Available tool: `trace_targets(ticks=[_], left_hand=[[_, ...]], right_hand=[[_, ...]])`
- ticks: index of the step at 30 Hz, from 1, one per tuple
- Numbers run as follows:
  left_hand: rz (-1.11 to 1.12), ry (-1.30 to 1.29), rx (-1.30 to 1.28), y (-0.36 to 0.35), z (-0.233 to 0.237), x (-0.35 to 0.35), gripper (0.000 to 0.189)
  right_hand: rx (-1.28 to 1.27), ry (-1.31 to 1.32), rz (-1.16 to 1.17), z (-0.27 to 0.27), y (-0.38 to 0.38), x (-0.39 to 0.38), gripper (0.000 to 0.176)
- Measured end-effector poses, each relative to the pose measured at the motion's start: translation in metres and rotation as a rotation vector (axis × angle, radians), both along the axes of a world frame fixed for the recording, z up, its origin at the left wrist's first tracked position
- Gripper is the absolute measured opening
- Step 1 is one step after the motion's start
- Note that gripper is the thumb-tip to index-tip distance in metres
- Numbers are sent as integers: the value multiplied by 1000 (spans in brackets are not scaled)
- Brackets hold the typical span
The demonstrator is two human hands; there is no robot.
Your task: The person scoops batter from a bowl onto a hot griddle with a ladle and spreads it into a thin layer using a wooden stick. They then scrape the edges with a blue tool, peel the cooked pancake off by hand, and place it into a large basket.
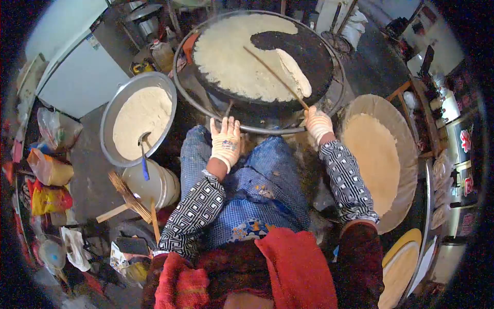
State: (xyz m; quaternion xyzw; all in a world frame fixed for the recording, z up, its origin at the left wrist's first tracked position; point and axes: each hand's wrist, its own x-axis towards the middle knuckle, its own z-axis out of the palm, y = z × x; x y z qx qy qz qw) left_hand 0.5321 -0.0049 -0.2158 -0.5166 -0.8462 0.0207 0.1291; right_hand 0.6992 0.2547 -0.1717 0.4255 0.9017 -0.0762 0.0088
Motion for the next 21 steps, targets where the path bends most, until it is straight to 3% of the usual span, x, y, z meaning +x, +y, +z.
trace_targets(ticks=[5,8,9,11,12,13,16,18,19,21], left_hand=[[28,87,30,-11,-3,-14,51],[46,89,68,-15,-9,-25,49],[68,67,87,-15,-12,-29,48],[78,105,109,-17,-15,-37,49],[92,100,100,-18,-15,-42,54],[109,81,37,-21,-1,-39,61],[178,63,1,-19,18,-27,52],[50,-43,114,-12,25,-5,53],[-47,-71,94,-10,21,4,55],[-10,-35,53,-1,11,22,57]], right_hand=[[158,122,-87,-13,15,0,34],[-78,212,71,-12,-13,2,30],[151,66,236,-26,-22,8,29],[139,120,70,-26,-12,20,31],[57,18,90,-55,36,20,34],[95,161,-49,-33,29,19,32],[112,140,18,-4,10,7,31],[134,14,89,3,-7,5,34],[39,36,-20,-17,7,5,36],[11,49,-167,-13,21,4,37]])
